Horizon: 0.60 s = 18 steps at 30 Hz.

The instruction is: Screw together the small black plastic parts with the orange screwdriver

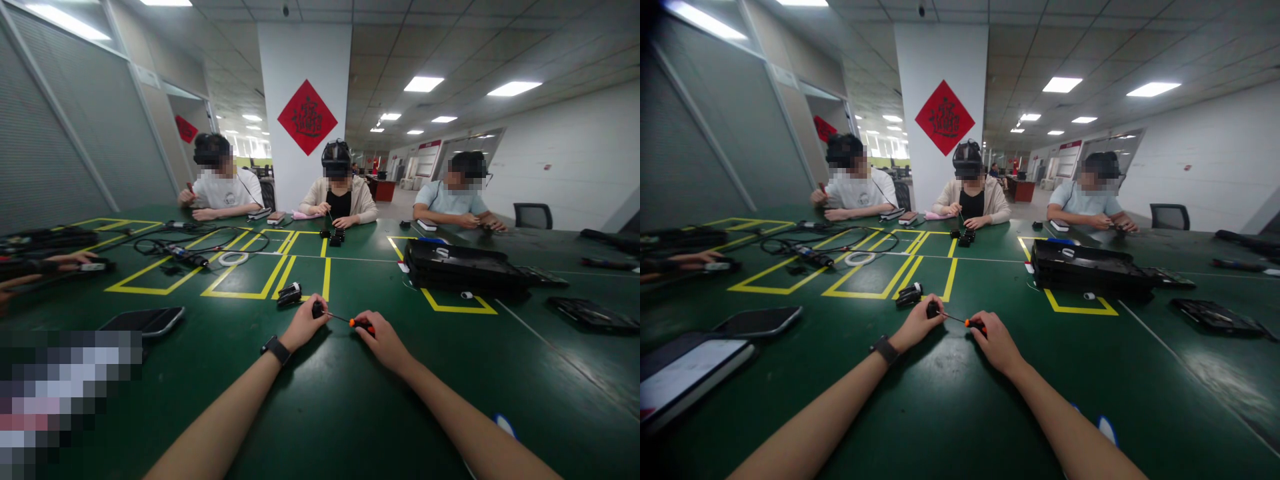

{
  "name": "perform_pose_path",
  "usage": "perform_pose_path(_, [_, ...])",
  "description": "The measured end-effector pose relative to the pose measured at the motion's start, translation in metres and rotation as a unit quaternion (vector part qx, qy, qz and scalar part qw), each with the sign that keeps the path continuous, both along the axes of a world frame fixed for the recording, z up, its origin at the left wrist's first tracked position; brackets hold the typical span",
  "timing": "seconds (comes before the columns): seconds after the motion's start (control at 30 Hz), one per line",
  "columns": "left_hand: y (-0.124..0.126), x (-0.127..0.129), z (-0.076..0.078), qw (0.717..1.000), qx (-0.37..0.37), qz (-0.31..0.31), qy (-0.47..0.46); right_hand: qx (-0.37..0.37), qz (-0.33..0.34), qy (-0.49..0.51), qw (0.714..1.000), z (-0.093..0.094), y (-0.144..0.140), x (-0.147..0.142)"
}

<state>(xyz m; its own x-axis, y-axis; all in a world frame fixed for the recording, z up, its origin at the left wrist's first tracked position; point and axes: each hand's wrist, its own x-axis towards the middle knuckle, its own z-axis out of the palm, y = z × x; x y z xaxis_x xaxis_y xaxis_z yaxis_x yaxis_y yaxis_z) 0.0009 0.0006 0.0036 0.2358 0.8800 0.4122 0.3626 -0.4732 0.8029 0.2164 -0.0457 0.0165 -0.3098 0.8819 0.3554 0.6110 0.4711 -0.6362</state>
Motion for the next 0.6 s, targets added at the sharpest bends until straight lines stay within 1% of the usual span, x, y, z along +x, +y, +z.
perform_pose_path(0.2, [0.0019, 0.0000, -0.0027, 1.000, 0.007, 0.005, 0.005, 0.001, 0.002, 0.005, 1.000, -0.0008, 0.0011, 0.0001])
perform_pose_path(0.33, [0.0019, -0.0012, -0.0014, 1.000, 0.007, 0.007, -0.001, -0.002, -0.002, 0.001, 1.000, -0.0011, 0.0019, 0.0013])
perform_pose_path(0.43, [0.0008, -0.0023, 0.0013, 1.000, -0.006, -0.007, -0.025, -0.008, -0.013, -0.002, 1.000, -0.0012, 0.0021, 0.0019])
perform_pose_path(0.6, [-0.0022, -0.0032, 0.0060, 0.996, -0.049, -0.035, -0.063, -0.012, -0.016, -0.004, 1.000, -0.0023, 0.0029, 0.0025])
